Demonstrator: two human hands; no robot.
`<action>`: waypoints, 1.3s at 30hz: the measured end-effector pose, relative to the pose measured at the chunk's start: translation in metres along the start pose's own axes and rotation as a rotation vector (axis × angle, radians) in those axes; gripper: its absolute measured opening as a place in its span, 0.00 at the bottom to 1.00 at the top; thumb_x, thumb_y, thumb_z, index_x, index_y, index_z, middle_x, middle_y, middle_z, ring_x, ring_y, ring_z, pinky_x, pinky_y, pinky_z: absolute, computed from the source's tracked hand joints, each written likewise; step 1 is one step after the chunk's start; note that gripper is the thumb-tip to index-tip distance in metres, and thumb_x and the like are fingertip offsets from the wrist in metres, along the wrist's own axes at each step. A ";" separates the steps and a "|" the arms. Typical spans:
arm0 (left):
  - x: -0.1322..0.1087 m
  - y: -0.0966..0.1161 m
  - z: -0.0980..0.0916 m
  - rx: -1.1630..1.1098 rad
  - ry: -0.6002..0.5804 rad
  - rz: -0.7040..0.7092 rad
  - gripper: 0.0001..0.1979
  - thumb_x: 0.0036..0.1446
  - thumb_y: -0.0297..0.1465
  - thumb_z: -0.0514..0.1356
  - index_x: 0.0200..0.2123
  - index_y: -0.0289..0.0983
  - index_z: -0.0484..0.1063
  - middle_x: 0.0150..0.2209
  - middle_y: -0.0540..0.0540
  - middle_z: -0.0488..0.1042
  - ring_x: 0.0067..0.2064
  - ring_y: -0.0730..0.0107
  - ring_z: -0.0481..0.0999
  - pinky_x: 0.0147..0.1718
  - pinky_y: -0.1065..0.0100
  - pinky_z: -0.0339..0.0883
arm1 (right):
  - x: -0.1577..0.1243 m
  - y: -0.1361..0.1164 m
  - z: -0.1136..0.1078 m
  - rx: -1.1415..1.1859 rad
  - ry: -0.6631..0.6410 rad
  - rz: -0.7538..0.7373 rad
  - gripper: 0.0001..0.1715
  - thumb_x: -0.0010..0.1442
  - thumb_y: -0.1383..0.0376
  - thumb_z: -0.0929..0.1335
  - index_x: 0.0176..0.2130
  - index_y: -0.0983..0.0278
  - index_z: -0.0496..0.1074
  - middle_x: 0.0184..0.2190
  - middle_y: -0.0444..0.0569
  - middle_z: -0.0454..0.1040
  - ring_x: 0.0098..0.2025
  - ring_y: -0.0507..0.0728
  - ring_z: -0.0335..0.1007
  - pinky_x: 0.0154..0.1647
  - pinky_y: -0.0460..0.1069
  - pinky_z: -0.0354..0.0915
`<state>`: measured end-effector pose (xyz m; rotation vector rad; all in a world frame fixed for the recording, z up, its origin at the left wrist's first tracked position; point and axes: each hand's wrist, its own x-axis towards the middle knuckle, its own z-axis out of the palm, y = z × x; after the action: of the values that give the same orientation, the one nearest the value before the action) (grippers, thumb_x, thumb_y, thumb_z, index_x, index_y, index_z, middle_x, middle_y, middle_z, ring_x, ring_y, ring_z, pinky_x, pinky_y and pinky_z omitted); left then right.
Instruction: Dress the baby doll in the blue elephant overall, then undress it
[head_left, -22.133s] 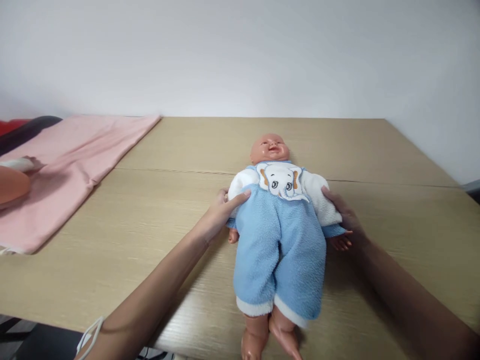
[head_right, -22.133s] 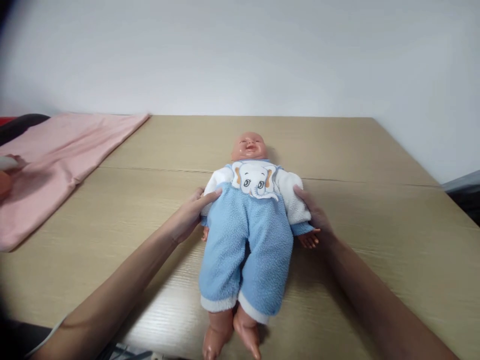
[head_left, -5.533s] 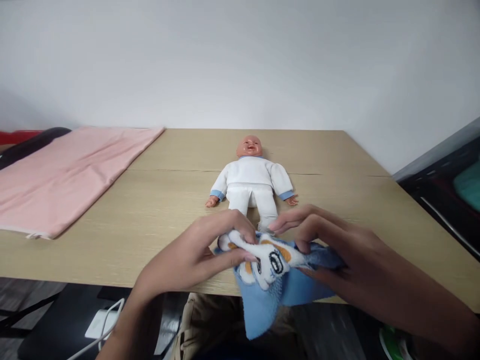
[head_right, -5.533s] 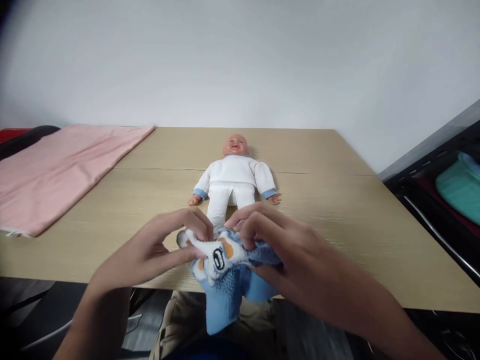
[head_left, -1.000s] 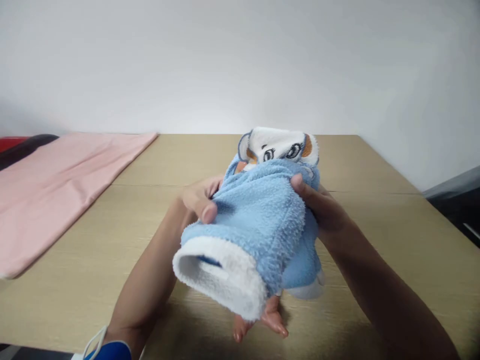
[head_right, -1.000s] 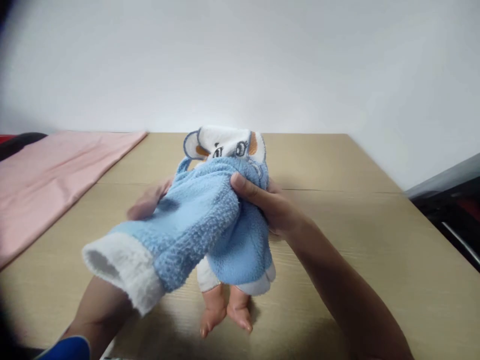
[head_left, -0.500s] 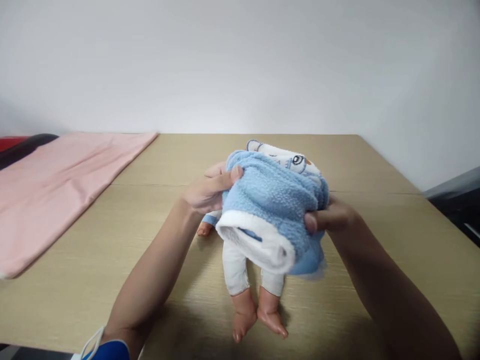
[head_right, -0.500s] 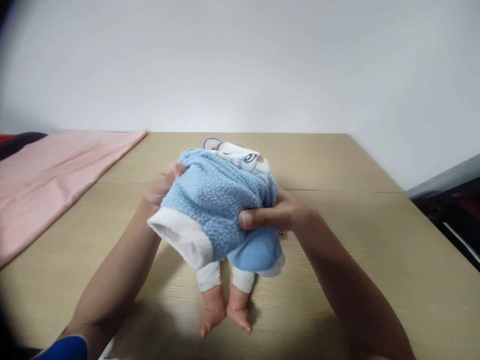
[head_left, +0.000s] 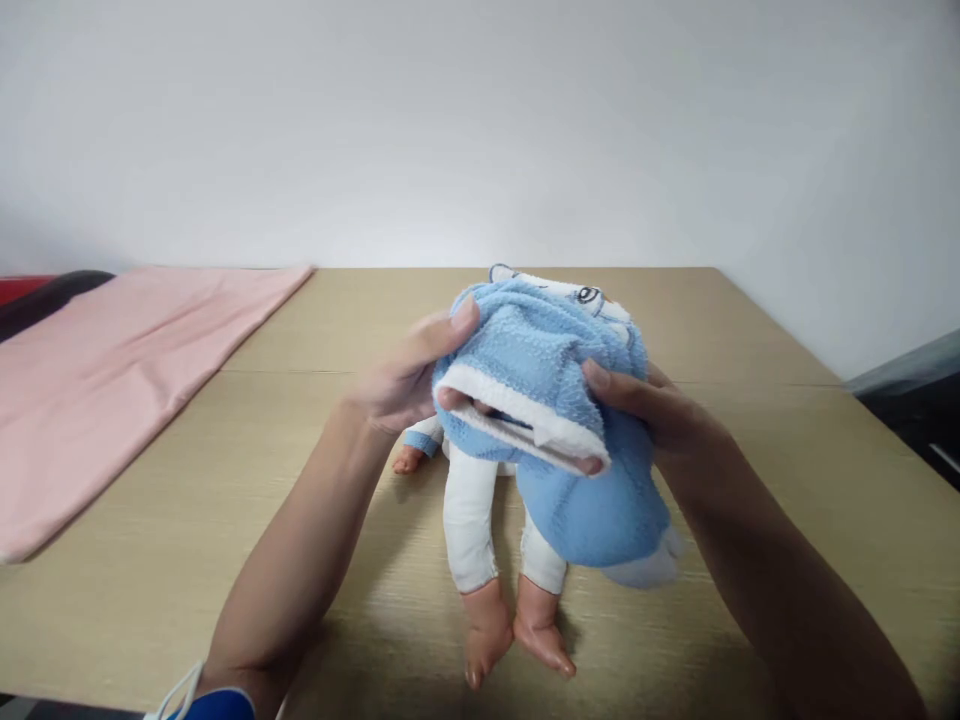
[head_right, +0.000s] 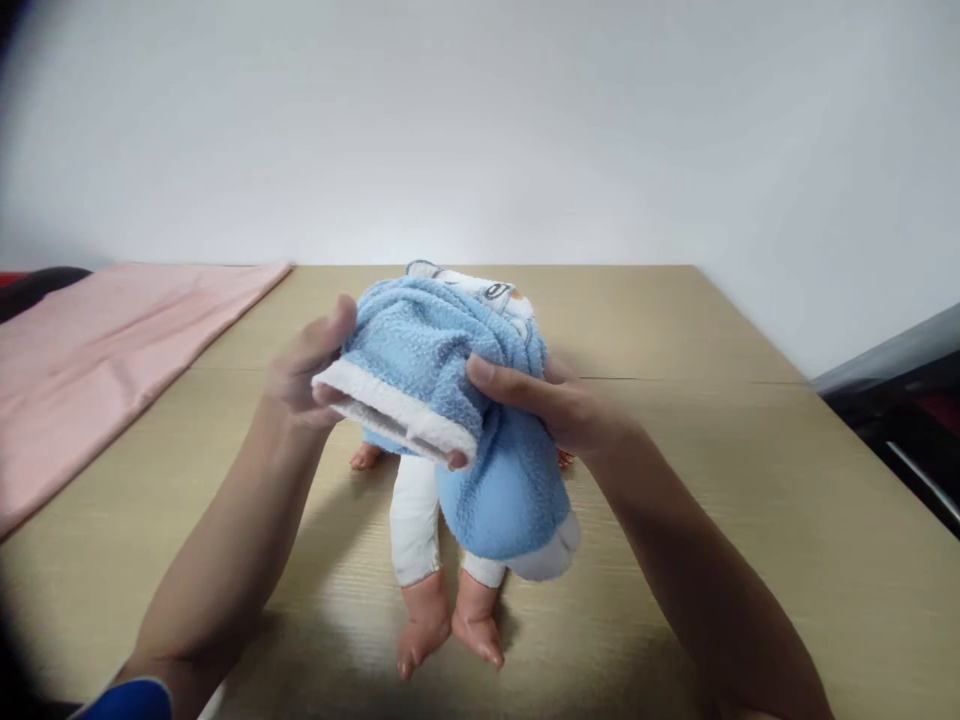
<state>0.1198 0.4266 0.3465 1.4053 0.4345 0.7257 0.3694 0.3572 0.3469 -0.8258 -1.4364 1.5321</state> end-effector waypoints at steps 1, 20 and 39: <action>0.001 0.001 -0.002 0.027 -0.010 0.016 0.36 0.61 0.70 0.68 0.30 0.41 0.75 0.20 0.49 0.69 0.22 0.64 0.75 0.21 0.63 0.72 | 0.003 0.000 -0.002 -0.004 -0.037 -0.007 0.34 0.62 0.39 0.82 0.55 0.59 0.85 0.42 0.52 0.89 0.51 0.71 0.89 0.56 0.63 0.86; 0.023 -0.013 0.018 0.501 0.437 0.075 0.20 0.66 0.34 0.71 0.60 0.41 0.77 0.52 0.46 0.87 0.54 0.55 0.86 0.56 0.61 0.78 | 0.027 0.018 -0.004 -0.679 0.668 -0.262 0.26 0.62 0.59 0.78 0.58 0.62 0.81 0.53 0.60 0.88 0.59 0.77 0.84 0.71 0.71 0.74; -0.014 -0.025 0.042 0.630 0.603 -0.097 0.09 0.63 0.34 0.65 0.30 0.40 0.74 0.28 0.51 0.79 0.33 0.65 0.78 0.32 0.67 0.64 | 0.026 0.006 -0.012 -0.957 0.113 0.109 0.14 0.61 0.59 0.73 0.45 0.60 0.83 0.40 0.47 0.89 0.42 0.65 0.84 0.42 0.53 0.73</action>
<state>0.1430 0.3862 0.3254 1.7107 1.2808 0.9798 0.3686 0.3865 0.3421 -1.5247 -2.0697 0.7795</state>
